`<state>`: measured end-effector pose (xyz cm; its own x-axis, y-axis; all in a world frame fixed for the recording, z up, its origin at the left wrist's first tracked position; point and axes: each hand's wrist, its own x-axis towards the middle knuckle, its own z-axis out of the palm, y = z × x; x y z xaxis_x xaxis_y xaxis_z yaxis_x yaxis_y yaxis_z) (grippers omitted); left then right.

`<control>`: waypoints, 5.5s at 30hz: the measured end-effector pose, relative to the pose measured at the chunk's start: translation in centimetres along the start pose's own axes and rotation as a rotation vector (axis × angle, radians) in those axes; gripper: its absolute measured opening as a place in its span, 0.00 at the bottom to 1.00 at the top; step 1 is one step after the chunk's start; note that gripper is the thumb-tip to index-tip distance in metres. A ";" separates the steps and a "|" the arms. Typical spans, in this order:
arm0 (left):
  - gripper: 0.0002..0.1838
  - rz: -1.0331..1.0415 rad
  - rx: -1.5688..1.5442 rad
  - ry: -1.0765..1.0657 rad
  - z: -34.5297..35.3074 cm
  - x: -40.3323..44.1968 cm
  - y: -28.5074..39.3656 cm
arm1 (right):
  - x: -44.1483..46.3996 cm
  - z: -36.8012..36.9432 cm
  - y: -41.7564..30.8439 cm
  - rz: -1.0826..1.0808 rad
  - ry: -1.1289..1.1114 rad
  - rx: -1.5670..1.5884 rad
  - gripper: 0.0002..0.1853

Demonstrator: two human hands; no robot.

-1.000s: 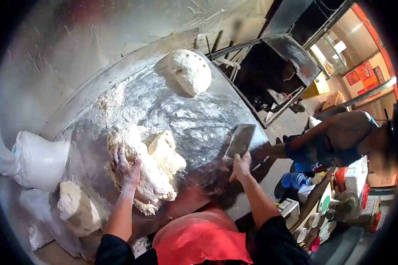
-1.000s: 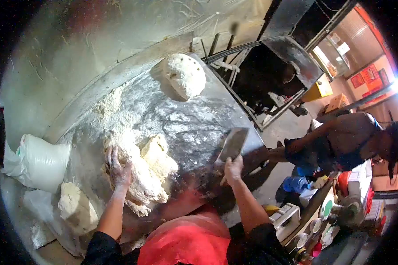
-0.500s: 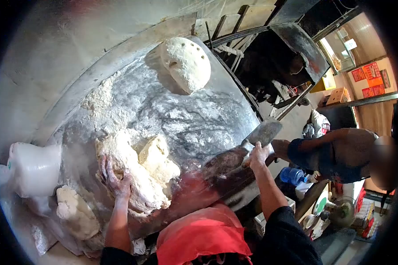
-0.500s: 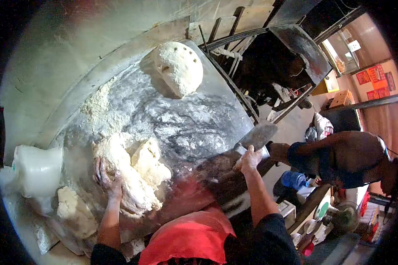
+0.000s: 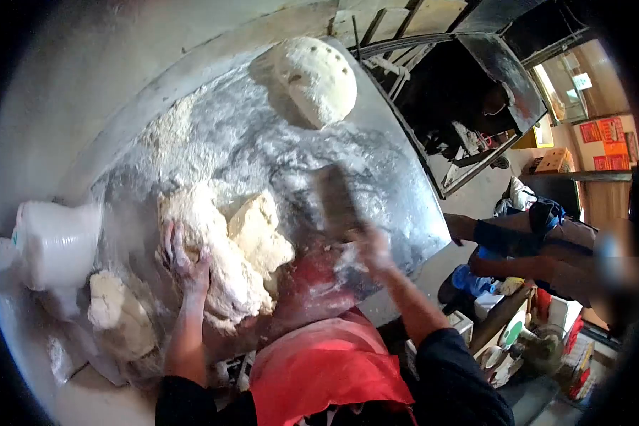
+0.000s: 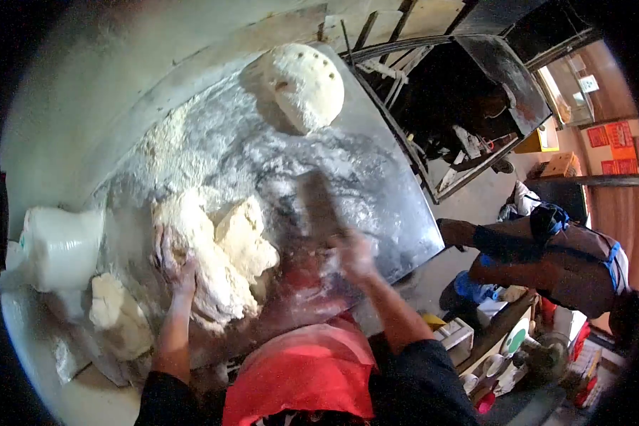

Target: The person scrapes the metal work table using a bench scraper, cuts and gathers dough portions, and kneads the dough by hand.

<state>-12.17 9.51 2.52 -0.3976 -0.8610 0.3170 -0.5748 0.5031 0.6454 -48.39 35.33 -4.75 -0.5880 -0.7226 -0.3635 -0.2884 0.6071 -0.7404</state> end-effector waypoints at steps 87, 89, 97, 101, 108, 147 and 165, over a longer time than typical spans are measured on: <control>0.43 -0.010 0.300 -0.068 -0.5 -0.8 -1.0 | -12.4 7.8 -3.4 -0.235 0.025 -0.472 0.38; 0.43 -0.075 0.335 -0.138 -1.4 -0.8 -0.4 | -14.0 7.8 -2.8 -0.260 0.043 -0.558 0.39; 0.45 -0.109 -0.001 0.052 -7.4 -8.0 -3.7 | -15.9 11.2 -3.9 -0.172 0.046 -0.656 0.44; 0.44 -0.388 -0.164 -0.011 -7.9 -21.8 -9.7 | -15.3 12.2 -4.3 -0.100 0.022 -0.719 0.47; 0.45 -0.425 -0.007 -0.181 -8.4 -25.7 -5.4 | -14.3 12.0 -5.4 -0.148 0.020 -0.706 0.42; 0.42 -0.205 -0.001 -0.162 -0.7 -5.8 2.7 | 1.4 14.5 -18.8 -0.368 -0.107 0.246 0.32; 0.38 -0.082 0.628 -0.809 -0.3 3.2 -0.5 | 2.9 20.0 -32.4 -0.819 -0.222 -0.292 0.34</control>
<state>-12.92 6.51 3.45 -0.5701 -0.7030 -0.4251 -0.7996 0.5937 0.0904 -25.61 6.97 6.88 0.0374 -0.9950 0.0924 -0.7516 -0.0890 -0.6536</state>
